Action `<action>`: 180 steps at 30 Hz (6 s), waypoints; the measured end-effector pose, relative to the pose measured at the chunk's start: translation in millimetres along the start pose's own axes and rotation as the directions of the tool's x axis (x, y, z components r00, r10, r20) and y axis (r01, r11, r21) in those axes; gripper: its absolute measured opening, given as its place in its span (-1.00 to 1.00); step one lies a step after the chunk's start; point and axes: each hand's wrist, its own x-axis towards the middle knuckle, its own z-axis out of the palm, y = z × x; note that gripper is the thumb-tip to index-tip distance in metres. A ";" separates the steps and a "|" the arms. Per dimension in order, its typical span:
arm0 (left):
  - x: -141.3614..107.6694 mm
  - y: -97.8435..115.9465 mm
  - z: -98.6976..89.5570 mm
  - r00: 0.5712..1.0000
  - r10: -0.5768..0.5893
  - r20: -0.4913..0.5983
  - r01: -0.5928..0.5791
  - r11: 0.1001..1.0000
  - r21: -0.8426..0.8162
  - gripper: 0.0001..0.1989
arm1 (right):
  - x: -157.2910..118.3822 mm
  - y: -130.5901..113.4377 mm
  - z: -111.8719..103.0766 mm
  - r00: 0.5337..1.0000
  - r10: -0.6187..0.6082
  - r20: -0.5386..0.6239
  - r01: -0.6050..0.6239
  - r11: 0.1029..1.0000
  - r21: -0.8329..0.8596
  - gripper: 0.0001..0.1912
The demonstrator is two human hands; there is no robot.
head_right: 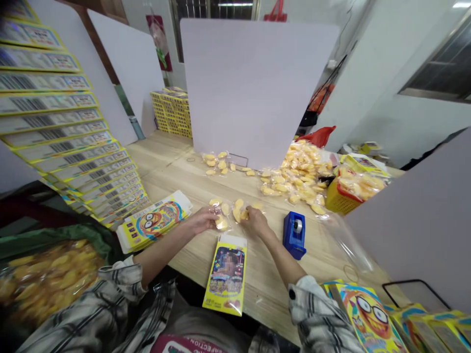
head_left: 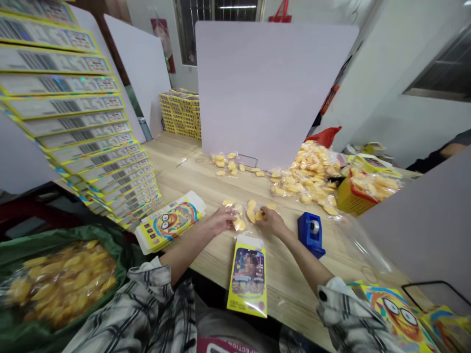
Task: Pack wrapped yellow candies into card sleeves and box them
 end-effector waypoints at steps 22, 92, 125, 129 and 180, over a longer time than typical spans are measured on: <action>-14.4 -33.5 19.9 0.961 0.212 0.177 -0.271 0.595 0.757 -0.62 | -75.8 -20.2 30.9 0.996 0.000 -0.091 0.038 0.911 0.412 -0.47; 32.1 2.5 30.1 0.919 0.155 0.363 -0.392 0.474 0.789 -0.88 | -62.7 20.9 9.0 0.946 0.324 -0.004 -0.047 0.148 0.988 -0.62; -45.3 -35.0 43.0 0.933 0.119 0.338 -0.356 0.414 0.837 -0.39 | -100.7 -16.4 -0.5 0.944 -0.280 0.174 0.184 0.885 0.427 -0.42; -72.5 -53.0 42.4 0.940 0.279 0.197 -0.279 0.295 0.914 -0.01 | -102.1 -21.7 7.2 0.924 -0.269 0.273 0.145 0.904 0.402 -0.50; -131.2 -62.4 28.9 0.984 0.117 0.134 -0.159 0.915 0.372 -0.76 | -176.3 -51.0 41.1 0.994 0.109 -0.026 -0.040 0.561 0.827 -0.74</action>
